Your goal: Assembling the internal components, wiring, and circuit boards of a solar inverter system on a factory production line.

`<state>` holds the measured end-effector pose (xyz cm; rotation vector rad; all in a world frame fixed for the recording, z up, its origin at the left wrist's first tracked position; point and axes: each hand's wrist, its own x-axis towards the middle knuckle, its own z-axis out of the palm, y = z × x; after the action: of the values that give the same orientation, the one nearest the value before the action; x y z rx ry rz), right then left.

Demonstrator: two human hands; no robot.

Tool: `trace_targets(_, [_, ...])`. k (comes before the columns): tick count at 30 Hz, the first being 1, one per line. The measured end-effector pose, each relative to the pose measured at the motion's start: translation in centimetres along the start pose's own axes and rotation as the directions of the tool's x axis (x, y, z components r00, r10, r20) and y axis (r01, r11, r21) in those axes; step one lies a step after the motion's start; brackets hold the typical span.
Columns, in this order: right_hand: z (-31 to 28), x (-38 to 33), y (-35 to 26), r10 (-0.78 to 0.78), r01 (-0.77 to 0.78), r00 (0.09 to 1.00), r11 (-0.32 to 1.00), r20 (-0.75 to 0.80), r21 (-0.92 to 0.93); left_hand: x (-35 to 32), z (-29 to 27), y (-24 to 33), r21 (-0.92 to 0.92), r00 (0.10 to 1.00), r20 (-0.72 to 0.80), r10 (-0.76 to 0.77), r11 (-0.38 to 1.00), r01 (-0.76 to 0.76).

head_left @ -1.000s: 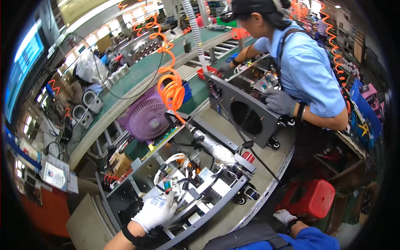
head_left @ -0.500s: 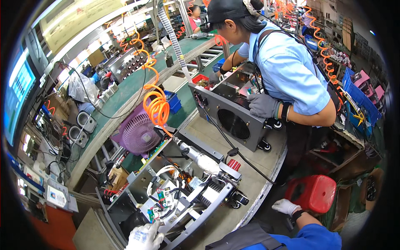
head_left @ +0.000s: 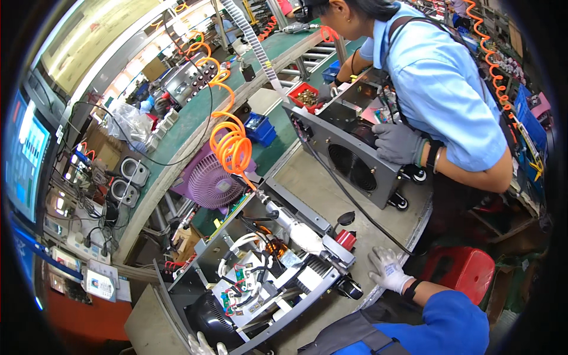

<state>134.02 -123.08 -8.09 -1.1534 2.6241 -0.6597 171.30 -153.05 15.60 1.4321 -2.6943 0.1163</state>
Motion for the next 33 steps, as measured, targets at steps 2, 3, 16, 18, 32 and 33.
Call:
trace_targets(2, [1.1,-0.7,0.4,-0.017,0.015,1.0,0.998,-0.018,-0.065,0.0,-0.1,0.2,0.038,1.0,0.008,-0.001,0.999,0.0])
trace_targets(3, [1.1,-0.6,0.5,-0.009,0.008,1.0,0.998,-0.016,-0.069,0.0,0.5,-0.3,-0.022,0.998,-0.021,-0.052,0.998,0.052])
trace_targets(16, [0.7,0.2,0.5,-0.021,0.022,1.0,0.996,0.014,-0.092,1.1,0.9,1.1,0.031,0.987,-0.086,-0.136,0.99,0.139])
trace_targets(18, [0.8,0.1,0.6,-0.019,0.021,1.0,0.994,0.021,-0.104,1.0,0.3,1.6,0.116,0.993,-0.075,-0.089,0.989,0.097])
trace_targets(32, [0.6,0.4,0.1,0.01,-0.004,0.999,0.988,0.042,-0.154,1.0,2.3,1.2,0.066,0.949,-0.236,-0.211,0.97,0.232])
trace_targets(33, [1.9,-0.2,0.9,0.033,-0.033,0.999,0.997,0.003,-0.066,1.7,1.6,1.7,-0.16,0.94,-0.052,-0.338,0.932,0.326])
